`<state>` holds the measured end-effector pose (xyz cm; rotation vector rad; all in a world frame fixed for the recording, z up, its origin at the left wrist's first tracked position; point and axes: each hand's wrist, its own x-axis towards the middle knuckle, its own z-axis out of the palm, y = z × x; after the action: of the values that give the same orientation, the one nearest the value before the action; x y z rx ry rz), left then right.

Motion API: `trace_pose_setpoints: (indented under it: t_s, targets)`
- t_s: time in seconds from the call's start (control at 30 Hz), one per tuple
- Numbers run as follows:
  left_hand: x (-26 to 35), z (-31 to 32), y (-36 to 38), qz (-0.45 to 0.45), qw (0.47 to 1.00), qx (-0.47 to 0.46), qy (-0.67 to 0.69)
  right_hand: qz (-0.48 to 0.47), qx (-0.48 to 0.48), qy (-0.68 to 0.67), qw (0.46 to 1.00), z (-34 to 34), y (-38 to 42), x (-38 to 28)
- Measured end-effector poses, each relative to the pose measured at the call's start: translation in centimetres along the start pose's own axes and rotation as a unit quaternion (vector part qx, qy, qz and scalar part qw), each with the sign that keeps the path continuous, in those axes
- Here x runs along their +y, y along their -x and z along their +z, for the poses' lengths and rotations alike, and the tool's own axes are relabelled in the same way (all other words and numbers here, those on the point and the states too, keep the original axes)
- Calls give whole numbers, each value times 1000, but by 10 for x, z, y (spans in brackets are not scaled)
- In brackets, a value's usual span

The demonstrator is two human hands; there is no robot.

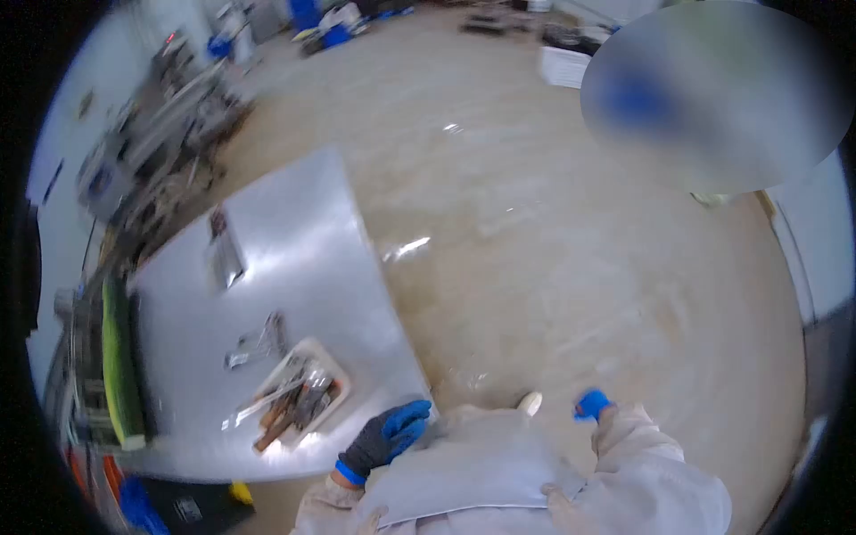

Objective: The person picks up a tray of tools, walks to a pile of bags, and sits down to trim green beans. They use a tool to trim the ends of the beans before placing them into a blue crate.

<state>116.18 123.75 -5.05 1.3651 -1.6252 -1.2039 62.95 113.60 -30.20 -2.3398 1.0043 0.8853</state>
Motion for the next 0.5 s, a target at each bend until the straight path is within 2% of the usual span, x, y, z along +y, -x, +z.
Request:
trace_pose_setpoints:
  t_s: [0.03, 0.07, 0.1, 0.13, 0.17, 0.2, 0.23, 0.27, 0.3, 0.33, 0.37, 0.4, 0.43, 0.47, 0.5]
  targets:
    - [11, 12, -24, 1, 999, -16, -39, -54, -43, -26, 997, 130, 36, 57]
    - [19, 25, -50, 5, 996, -28, -81, -4, -60, -15, 998, 176, 62, 40]
    - [20, 43, -74, 32, 994, -51, -96, 70, -110, -450, 883, 183, 134, 51]
    - [16, 62, -98, 61, 991, -58, -105, 137, -131, -313, 931, 237, 142, 52]
    - [10, 80, -127, 93, 987, -66, -114, 151, -101, -338, 923, 250, 138, 57]
    - [3, 99, -158, 122, 980, -94, -126, 155, -88, -293, 939, 264, 138, 60]
    - [-9, 122, -185, -19, 993, -111, -38, 161, -84, -248, 951, 281, 148, 56]
    - [-25, 147, -206, -168, 977, -122, 46, 184, -97, -202, 957, 216, 170, 50]
    - [-48, 170, -228, -193, 972, -112, 75, 358, -22, -427, 830, 172, 172, 46]
    - [-80, 189, -242, -223, 964, -97, 106, 488, 53, -609, 623, 152, 174, 52]
    - [-139, 200, -248, -84, 970, -161, -164, 398, 65, -515, 757, 151, 166, 74]
    - [-186, 205, -258, 68, 884, -203, -416, 295, 74, -399, 865, 152, 158, 96]
    - [-172, 208, -282, 81, 878, -213, -421, 335, 105, -589, 728, 125, 152, 110]
    - [-185, 208, -310, 84, 870, -233, -425, 352, 132, -745, 550, 97, 146, 125]
    - [-199, 205, -345, 86, 863, -252, -429, 355, 141, -752, 538, 89, 130, 142]
